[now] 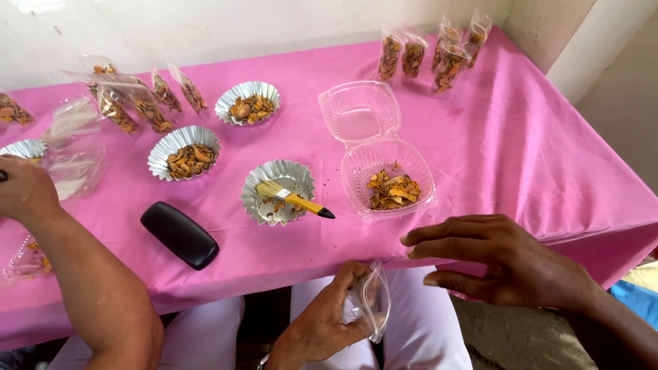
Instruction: Sorting and packaging dried herbs into containers and small bags using a brush and hands
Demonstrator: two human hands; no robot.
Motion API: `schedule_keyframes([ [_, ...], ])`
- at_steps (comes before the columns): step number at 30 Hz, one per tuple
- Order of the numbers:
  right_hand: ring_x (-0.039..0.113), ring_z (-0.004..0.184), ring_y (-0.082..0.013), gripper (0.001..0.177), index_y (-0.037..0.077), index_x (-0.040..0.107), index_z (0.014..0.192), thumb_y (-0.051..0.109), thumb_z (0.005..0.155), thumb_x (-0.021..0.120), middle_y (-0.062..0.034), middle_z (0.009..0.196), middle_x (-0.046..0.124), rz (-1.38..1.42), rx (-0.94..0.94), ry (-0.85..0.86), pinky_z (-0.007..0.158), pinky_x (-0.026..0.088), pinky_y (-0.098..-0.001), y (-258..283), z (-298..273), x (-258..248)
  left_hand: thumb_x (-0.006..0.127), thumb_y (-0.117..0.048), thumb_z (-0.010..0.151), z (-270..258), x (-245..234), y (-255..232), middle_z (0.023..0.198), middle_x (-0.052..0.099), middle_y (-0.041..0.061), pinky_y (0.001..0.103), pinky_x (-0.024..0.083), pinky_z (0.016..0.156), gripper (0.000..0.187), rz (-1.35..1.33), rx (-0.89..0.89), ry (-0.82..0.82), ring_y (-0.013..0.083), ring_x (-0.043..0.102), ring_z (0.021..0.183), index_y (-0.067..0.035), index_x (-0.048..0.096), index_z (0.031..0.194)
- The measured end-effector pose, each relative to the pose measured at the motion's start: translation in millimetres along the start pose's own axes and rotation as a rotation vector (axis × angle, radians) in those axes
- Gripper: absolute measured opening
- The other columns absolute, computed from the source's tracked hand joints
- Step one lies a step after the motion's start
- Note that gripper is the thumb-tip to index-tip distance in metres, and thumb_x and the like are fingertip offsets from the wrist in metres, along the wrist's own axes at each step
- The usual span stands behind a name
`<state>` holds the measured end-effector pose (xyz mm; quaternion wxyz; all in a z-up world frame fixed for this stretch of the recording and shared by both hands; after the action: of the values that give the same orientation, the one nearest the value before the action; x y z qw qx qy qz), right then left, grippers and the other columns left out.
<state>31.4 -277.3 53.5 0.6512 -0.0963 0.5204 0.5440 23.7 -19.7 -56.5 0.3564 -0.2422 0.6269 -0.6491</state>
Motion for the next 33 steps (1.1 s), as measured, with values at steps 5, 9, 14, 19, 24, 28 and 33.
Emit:
schedule_keyframes([
  [5, 0.072, 0.108, -0.0247, 0.028, 0.011, 0.067, 0.123, 0.026, 0.100, 0.067, -0.0129, 0.125, 0.067, -0.092, -0.196, -0.027, 0.087, 0.061, -0.0383, 21, 9, 14, 0.071, -0.021, 0.092, 4, -2, -22, 0.104, 0.056, 0.000, 0.032, 0.048, 0.089, 0.042, 0.057, -0.055, 0.012, 0.0135, 0.053, 0.095, -0.014, 0.047, 0.125],
  [9, 0.068, 0.096, -0.0294, 0.024, 0.008, 0.067, 0.120, 0.025, 0.103, 0.063, -0.0105, 0.118, 0.070, -0.099, -0.246, 0.016, 0.085, 0.056, -0.0411, 26, 16, 15, 0.072, -0.024, 0.089, 3, 0, -21, 0.110, 0.060, -0.001, 0.031, 0.050, 0.093, 0.044, 0.052, -0.124, 0.011, 0.0110, 0.057, 0.101, -0.015, 0.046, 0.124],
  [14, 0.066, 0.101, -0.0303, 0.026, 0.009, 0.064, 0.120, 0.030, 0.107, 0.057, -0.0142, 0.122, 0.060, -0.112, -0.227, 0.086, 0.087, 0.055, -0.0425, 22, 13, 21, 0.072, -0.018, 0.091, 3, 0, -20, 0.110, 0.057, -0.003, 0.030, 0.049, 0.098, 0.036, 0.006, -0.118, 0.000, 0.0098, 0.056, 0.103, -0.015, 0.049, 0.118],
  [19, 0.064, 0.100, -0.0293, 0.023, 0.008, 0.065, 0.117, 0.027, 0.106, 0.059, -0.0106, 0.121, 0.065, -0.155, -0.274, 0.065, 0.086, 0.053, -0.0409, 30, 18, 14, 0.069, -0.021, 0.092, 4, 0, -23, 0.109, 0.057, -0.001, 0.031, 0.048, 0.095, 0.040, 0.020, -0.098, 0.045, 0.0109, 0.055, 0.102, -0.014, 0.047, 0.124],
  [24, 0.064, 0.098, -0.0300, 0.021, 0.006, 0.067, 0.113, 0.025, 0.106, 0.061, -0.0116, 0.119, 0.066, -0.150, -0.288, 0.071, 0.084, 0.053, -0.0420, 27, 18, 18, 0.067, -0.024, 0.093, 4, 0, -21, 0.118, 0.059, 0.000, 0.032, 0.047, 0.102, 0.047, -0.045, -0.042, 0.081, 0.0119, 0.058, 0.112, -0.012, 0.046, 0.134],
  [28, 0.058, 0.081, -0.0252, 0.020, 0.007, 0.065, 0.096, 0.023, 0.106, 0.059, -0.0083, 0.112, 0.065, -0.194, -0.312, 0.052, 0.071, 0.049, -0.0377, 30, 19, 17, 0.067, -0.023, 0.094, 4, 1, -7, 0.112, 0.049, -0.002, 0.029, 0.046, 0.094, 0.039, -0.070, -0.039, 0.081, 0.0104, 0.050, 0.104, -0.011, 0.048, 0.126],
  [33, 0.061, 0.074, -0.0286, 0.031, 0.005, 0.058, 0.088, 0.025, 0.111, 0.050, -0.0134, 0.114, 0.070, -0.122, -0.304, 0.179, 0.066, 0.051, -0.0404, 27, 16, 22, 0.069, -0.024, 0.093, 6, 2, -2, 0.109, 0.051, -0.002, 0.029, 0.043, 0.085, 0.036, -0.066, 0.011, 0.084, 0.0110, 0.047, 0.098, -0.011, 0.049, 0.120],
])
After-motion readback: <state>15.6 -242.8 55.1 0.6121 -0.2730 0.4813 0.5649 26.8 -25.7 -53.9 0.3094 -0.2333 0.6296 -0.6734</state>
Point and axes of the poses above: each hand's wrist, its own z-axis towards the middle knuckle, its own x-axis out of the palm, y = z × x, the point moved 1 cm from there along z, towards the middle knuckle
